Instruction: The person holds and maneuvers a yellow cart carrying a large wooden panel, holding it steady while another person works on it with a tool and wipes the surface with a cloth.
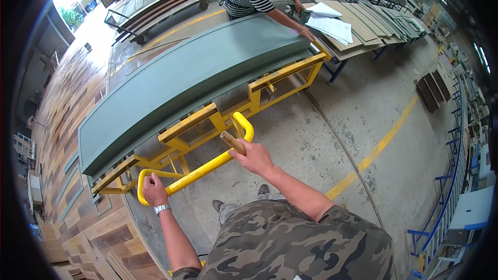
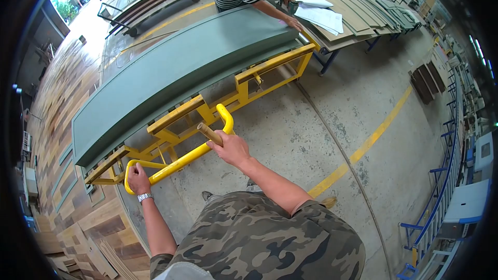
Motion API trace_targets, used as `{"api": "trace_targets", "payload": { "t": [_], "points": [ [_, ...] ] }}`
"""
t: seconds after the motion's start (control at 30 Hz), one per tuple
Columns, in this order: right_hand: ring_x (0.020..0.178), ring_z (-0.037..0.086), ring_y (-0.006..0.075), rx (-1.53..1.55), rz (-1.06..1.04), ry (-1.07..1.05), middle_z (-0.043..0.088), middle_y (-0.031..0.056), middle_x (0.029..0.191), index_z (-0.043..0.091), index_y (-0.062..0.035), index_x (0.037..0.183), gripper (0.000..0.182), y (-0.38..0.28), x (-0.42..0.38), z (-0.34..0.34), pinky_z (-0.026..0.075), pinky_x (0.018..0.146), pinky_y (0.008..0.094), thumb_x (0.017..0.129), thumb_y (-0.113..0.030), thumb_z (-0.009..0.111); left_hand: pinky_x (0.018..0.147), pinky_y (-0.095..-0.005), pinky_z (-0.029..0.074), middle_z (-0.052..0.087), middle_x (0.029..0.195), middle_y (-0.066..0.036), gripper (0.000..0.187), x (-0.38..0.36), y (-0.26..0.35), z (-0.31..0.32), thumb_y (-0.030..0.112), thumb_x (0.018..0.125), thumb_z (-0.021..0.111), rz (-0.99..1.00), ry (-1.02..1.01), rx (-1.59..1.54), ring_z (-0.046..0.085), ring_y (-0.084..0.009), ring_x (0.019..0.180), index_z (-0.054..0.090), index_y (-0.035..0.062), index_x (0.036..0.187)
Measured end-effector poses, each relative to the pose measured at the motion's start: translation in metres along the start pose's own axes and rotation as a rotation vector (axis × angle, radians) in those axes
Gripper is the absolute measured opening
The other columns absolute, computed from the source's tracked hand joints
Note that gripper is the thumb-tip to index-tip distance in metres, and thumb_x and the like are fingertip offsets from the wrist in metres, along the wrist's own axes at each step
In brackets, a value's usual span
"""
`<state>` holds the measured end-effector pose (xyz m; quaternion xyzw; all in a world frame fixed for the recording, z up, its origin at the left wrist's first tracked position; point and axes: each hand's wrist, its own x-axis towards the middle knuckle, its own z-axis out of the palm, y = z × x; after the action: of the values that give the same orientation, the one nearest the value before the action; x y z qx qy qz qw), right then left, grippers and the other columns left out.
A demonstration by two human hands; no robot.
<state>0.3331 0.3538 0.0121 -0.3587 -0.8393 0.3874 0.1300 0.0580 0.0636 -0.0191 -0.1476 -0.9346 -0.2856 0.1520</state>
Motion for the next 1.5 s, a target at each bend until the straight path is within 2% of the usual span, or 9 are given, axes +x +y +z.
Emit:
{"api": "trace_targets", "payload": {
  "t": [0.3,0.37,0.5,0.57,0.87,0.97,1.5],
  "points": [
    [0.088,0.076,0.0383,-0.002,0.001,-0.003,0.078,0.0144,0.093,0.069,-0.0183,0.132,0.050,0.0003,0.0000,-0.0006,0.059,0.075,0.0491,0.100,-0.056,0.069,0.060,-0.0486,0.046,0.067,0.070,-0.014,0.038,0.0003,-0.0028,0.0022,0.033,0.101,0.072,0.004,0.009,0.000,0.063,-0.0352,0.062,0.064,0.0037,0.077],
    [0.089,0.076,0.0357,-0.032,-0.001,-0.040,0.077,0.0136,0.094,0.065,-0.0184,0.137,0.052,-0.0007,0.0001,-0.0024,0.059,0.079,0.0475,0.102,-0.057,0.066,0.060,-0.0487,0.046,0.067,0.070,-0.014,0.038,0.0001,-0.0019,0.0018,0.033,0.101,0.072,0.010,0.014,0.001,0.063,-0.0352,0.062,0.064,0.0036,0.077],
    [0.090,0.076,0.0359,-0.013,0.002,-0.054,0.077,0.0134,0.095,0.065,-0.0181,0.137,0.051,-0.0041,-0.0009,-0.0053,0.059,0.079,0.0477,0.103,-0.056,0.066,0.060,-0.0490,0.046,0.066,0.069,-0.015,0.040,-0.0007,0.0029,0.0000,0.033,0.101,0.072,-0.001,0.015,0.001,0.062,-0.0359,0.061,0.062,0.0031,0.075],
    [0.088,0.076,0.0389,0.020,0.000,-0.001,0.078,0.0149,0.093,0.069,-0.0169,0.134,0.052,-0.0028,-0.0008,-0.0026,0.058,0.075,0.0495,0.100,-0.057,0.070,0.060,-0.0491,0.046,0.066,0.069,-0.015,0.041,-0.0004,0.0013,-0.0004,0.033,0.101,0.072,-0.003,0.019,0.004,0.061,-0.0360,0.061,0.062,0.0029,0.075],
    [0.087,0.075,0.0393,0.005,-0.004,0.011,0.078,0.0147,0.092,0.069,-0.0170,0.133,0.052,-0.0033,-0.0011,-0.0024,0.058,0.075,0.0492,0.100,-0.056,0.070,0.059,-0.0492,0.045,0.065,0.068,-0.016,0.041,0.0006,0.0001,0.0011,0.034,0.101,0.072,0.007,0.012,-0.004,0.061,-0.0355,0.061,0.062,0.0028,0.075],
    [0.092,0.076,0.0362,-0.031,0.001,-0.035,0.078,0.0126,0.096,0.065,-0.0190,0.135,0.049,-0.0037,-0.0006,-0.0040,0.060,0.080,0.0478,0.103,-0.056,0.065,0.059,-0.0487,0.045,0.066,0.068,-0.015,0.040,-0.0001,0.0002,0.0004,0.033,0.101,0.072,0.012,0.009,0.006,0.061,-0.0352,0.061,0.063,0.0029,0.076],
    [0.087,0.075,0.0363,-0.008,-0.015,-0.016,0.075,0.0115,0.089,0.065,-0.0201,0.127,0.043,-0.0013,-0.0009,-0.0018,0.058,0.076,0.0490,0.103,-0.056,0.065,0.060,-0.0497,0.046,0.068,0.070,-0.014,0.039,-0.0001,-0.0004,0.0012,0.034,0.101,0.072,0.005,0.012,0.023,0.064,-0.0357,0.063,0.065,0.0034,0.078]
  ]
}}
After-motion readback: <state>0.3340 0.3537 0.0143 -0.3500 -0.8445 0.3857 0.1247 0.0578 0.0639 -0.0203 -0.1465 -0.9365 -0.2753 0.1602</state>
